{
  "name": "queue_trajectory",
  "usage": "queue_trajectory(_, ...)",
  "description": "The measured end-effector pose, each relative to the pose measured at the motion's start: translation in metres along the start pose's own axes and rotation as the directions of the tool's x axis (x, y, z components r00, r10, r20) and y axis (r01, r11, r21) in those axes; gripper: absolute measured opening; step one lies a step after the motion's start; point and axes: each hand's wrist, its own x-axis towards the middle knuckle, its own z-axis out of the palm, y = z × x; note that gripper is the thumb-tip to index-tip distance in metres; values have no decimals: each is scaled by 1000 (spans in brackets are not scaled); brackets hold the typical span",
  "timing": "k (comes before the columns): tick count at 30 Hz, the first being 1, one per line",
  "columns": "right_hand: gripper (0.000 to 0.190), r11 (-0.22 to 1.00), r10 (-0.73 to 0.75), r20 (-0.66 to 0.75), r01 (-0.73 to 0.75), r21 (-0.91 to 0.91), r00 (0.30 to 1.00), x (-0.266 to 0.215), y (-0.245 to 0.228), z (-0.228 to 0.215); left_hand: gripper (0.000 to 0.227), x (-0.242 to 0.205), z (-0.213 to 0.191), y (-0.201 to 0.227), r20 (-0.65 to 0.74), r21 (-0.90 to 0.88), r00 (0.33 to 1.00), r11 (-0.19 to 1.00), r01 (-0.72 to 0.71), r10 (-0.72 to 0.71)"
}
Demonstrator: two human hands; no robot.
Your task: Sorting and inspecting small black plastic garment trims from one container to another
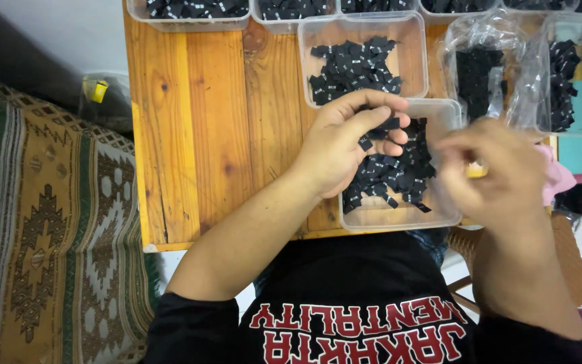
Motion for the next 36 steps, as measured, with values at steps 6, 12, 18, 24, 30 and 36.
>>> queue_trajectory(6,14,981,135,560,-32,-190,817,4,-3,33,26,2,-3,-3,14,-105,1000,994,-16,18)
queue_trajectory(12,11,935,141,558,75,-346,817,-2,6,55,28,5,-4,-7,-6,-121,1000,993,-10,9)
queue_trajectory(18,15,957,131,592,54,-285,795,7,1,49,26,3,-2,-5,-19,-80,1000,997,-12,11)
queue_trajectory(24,15,983,181,576,-158,-90,797,18,-8,20,26,1,-2,-4,5,-55,1000,998,-30,30)
queue_trajectory(30,14,964,197,543,-263,46,816,22,-11,5,22,-1,0,1,19,-25,1000,999,-22,22)
queue_trajectory(36,15,915,270,513,-384,128,815,23,-12,-2,21,0,0,0,13,-34,1000,999,-14,15)
